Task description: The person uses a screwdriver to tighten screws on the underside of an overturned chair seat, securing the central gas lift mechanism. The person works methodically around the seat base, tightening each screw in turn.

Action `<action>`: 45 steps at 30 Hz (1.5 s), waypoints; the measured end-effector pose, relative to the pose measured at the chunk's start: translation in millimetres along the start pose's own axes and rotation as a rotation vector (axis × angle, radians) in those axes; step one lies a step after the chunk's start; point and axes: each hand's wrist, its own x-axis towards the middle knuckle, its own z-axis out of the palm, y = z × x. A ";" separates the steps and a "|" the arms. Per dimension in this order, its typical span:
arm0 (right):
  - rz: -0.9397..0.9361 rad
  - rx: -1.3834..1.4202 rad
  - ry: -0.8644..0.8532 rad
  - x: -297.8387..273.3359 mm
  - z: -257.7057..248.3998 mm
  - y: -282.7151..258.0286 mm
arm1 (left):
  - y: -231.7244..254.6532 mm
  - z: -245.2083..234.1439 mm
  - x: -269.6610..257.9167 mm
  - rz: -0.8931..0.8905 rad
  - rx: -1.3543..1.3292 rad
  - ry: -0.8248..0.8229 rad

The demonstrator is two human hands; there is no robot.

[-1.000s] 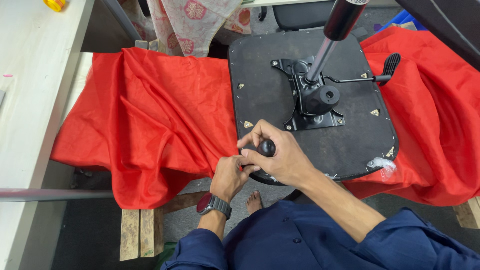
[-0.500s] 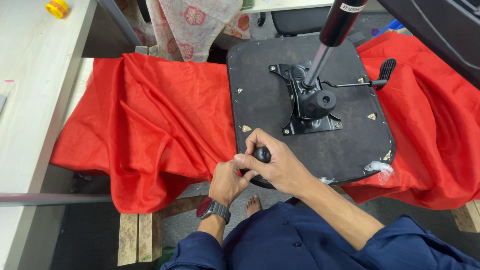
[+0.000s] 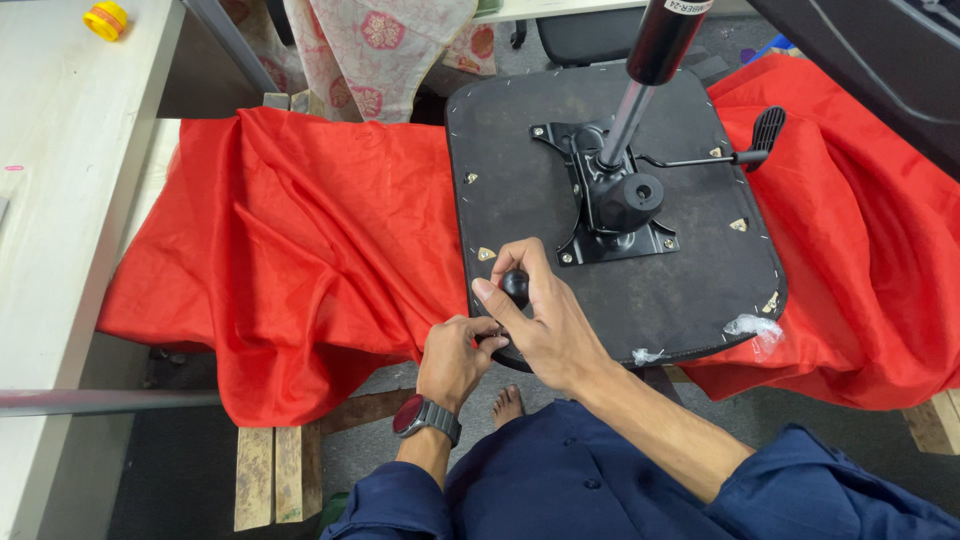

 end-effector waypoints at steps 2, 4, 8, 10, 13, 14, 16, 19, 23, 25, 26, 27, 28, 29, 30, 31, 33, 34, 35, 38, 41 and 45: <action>-0.041 0.052 -0.063 -4.9 -1.5 0.6 | -2.9 0.7 -0.6 0.037 -0.013 -0.002; -0.068 0.046 -0.122 -10.5 -2.6 0.4 | -6.9 2.0 0.5 0.025 0.007 -0.008; -0.165 -0.028 -0.161 -17.9 -5.8 -3.6 | -15.5 8.4 0.5 -0.013 -0.013 0.008; -0.220 -0.064 -0.128 -17.3 -6.1 -6.3 | -19.6 11.3 0.0 0.020 -0.028 0.035; -0.238 -0.157 -0.071 -15.3 -5.7 -9.6 | -23.7 15.5 2.7 0.065 0.000 0.063; -0.229 -0.185 -0.059 -14.8 -5.2 -10.1 | -24.7 16.3 3.7 0.072 -0.001 0.066; -0.231 -0.206 -0.033 -14.1 -5.7 -9.8 | -25.8 17.0 5.0 0.086 -0.004 0.067; -0.205 -0.127 -0.021 -12.9 -4.6 -5.7 | -25.9 17.4 5.5 0.099 -0.011 0.065; -0.126 0.147 -0.083 -12.3 1.3 3.4 | -24.8 18.3 5.2 0.098 -0.015 0.059; -0.058 0.169 -0.112 -10.8 5.4 7.2 | -24.5 17.3 4.5 0.093 -0.015 0.058; 0.021 0.114 -0.125 -9.0 7.7 8.6 | -24.2 17.0 4.5 0.098 -0.017 0.060; 0.100 0.060 -0.138 -7.8 9.6 9.6 | -24.0 16.2 3.3 0.096 -0.021 0.059; 0.037 0.077 -0.140 -7.3 10.9 10.1 | -23.3 15.6 4.0 0.097 -0.023 0.056; -0.026 0.093 -0.141 -7.1 12.1 10.3 | -22.6 15.1 3.7 0.102 -0.024 0.056; -0.089 0.109 -0.144 -7.4 13.1 10.5 | -21.8 15.1 3.5 0.105 -0.025 0.056; -0.072 0.103 -0.138 -8.0 14.0 10.4 | -20.9 15.2 3.3 0.106 -0.027 0.054; -0.042 0.089 -0.130 -9.0 15.3 9.8 | -19.0 14.6 3.1 0.106 -0.037 0.056; -0.042 0.068 -0.099 -9.6 16.3 9.5 | -17.8 14.5 2.2 0.105 -0.047 0.053; -0.043 0.047 -0.069 -9.8 17.3 9.1 | -17.0 13.3 1.9 0.101 -0.052 0.044; -0.027 0.080 -0.003 -9.9 18.5 8.3 | -13.7 10.5 0.6 0.070 -0.094 0.018; 0.012 0.065 0.101 -8.9 20.0 7.8 | -8.1 7.4 -0.7 0.118 -0.099 0.046; -0.037 0.103 0.219 -11.0 22.5 7.0 | 6.0 1.5 -1.0 -0.013 -0.146 -0.040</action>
